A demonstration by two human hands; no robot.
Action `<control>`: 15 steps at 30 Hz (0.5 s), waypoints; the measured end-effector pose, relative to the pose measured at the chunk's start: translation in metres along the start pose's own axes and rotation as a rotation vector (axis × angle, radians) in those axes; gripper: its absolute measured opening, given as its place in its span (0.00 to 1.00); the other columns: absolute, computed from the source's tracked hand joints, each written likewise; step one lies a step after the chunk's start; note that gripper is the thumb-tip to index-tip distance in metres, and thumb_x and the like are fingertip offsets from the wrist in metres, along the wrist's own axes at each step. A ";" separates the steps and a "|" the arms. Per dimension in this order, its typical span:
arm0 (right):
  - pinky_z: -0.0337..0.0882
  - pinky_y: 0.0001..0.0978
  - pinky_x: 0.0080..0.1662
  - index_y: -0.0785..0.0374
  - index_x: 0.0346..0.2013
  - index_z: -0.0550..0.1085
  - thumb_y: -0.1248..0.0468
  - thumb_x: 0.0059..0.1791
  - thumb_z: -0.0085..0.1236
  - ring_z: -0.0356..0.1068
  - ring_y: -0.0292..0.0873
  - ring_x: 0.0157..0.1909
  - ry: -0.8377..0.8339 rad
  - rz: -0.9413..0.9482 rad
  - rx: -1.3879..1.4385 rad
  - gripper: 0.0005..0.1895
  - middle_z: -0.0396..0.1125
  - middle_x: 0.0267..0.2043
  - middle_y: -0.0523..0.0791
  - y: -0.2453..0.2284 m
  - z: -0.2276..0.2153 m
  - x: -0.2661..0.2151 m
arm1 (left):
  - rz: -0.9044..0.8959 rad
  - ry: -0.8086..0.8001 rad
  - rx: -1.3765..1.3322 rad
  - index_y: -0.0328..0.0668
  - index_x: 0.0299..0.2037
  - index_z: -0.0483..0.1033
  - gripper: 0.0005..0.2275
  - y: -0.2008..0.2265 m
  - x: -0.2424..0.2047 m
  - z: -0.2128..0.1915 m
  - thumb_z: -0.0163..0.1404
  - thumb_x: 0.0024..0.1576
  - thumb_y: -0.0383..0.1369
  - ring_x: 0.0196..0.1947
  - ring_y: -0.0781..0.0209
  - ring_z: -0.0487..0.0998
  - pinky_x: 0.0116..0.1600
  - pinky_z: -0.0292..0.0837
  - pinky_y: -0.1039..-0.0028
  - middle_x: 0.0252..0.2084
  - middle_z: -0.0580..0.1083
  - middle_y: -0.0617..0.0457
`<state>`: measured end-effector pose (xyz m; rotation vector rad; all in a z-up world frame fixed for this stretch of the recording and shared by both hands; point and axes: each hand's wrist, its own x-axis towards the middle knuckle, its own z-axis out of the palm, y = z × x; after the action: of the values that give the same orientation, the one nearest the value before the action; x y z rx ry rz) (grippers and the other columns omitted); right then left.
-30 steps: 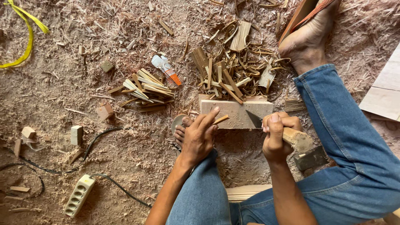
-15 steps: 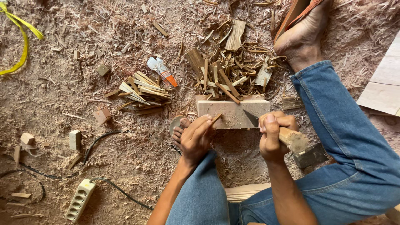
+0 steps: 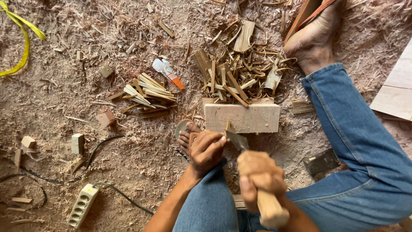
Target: The person sits on the floor and carves a small rectangular wooden block using a chisel and mallet. They repeatedly strike the chisel to remove wood shavings, occasionally adjusting the block's position.
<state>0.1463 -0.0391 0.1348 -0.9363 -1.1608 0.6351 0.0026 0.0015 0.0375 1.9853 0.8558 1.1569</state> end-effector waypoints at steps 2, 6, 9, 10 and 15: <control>0.68 0.36 0.25 0.65 0.30 0.62 0.76 0.48 0.47 0.62 0.37 0.19 -0.044 0.041 0.002 0.06 0.63 0.22 0.43 -0.012 0.000 0.006 | 0.047 -0.059 0.031 0.30 0.39 0.78 0.05 0.001 -0.002 0.000 0.57 0.54 0.19 0.38 0.52 0.80 0.42 0.78 0.65 0.39 0.77 0.44; 0.68 0.35 0.25 0.64 0.30 0.63 0.76 0.46 0.46 0.61 0.37 0.18 -0.036 0.103 -0.012 0.05 0.63 0.22 0.43 -0.022 0.000 0.016 | 0.098 -0.113 0.109 0.30 0.37 0.78 0.05 0.001 -0.003 0.003 0.57 0.52 0.20 0.33 0.55 0.77 0.36 0.75 0.68 0.35 0.76 0.46; 0.69 0.36 0.26 0.63 0.29 0.61 0.78 0.47 0.47 0.61 0.38 0.19 -0.121 0.088 -0.040 0.09 0.63 0.22 0.44 -0.020 0.001 0.019 | 0.118 -0.123 0.065 0.30 0.38 0.75 0.06 0.000 -0.004 0.006 0.56 0.53 0.19 0.34 0.52 0.76 0.40 0.78 0.64 0.36 0.74 0.46; 0.67 0.36 0.25 0.63 0.28 0.61 0.78 0.47 0.47 0.61 0.38 0.18 -0.112 0.086 -0.035 0.09 0.63 0.21 0.44 -0.019 0.001 0.018 | 0.120 -0.124 0.062 0.30 0.39 0.76 0.06 0.001 -0.006 0.006 0.56 0.53 0.19 0.34 0.53 0.76 0.39 0.77 0.64 0.36 0.74 0.46; 0.69 0.37 0.27 0.63 0.27 0.64 0.77 0.47 0.48 0.62 0.40 0.18 -0.083 0.107 -0.054 0.08 0.63 0.20 0.43 -0.012 -0.004 0.017 | 0.144 -0.141 0.062 0.31 0.41 0.75 0.08 0.007 -0.004 0.001 0.57 0.53 0.17 0.33 0.51 0.76 0.37 0.74 0.65 0.36 0.74 0.46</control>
<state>0.1541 -0.0324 0.1531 -1.0311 -1.2121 0.7372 0.0032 -0.0061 0.0410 2.1805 0.6933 1.0660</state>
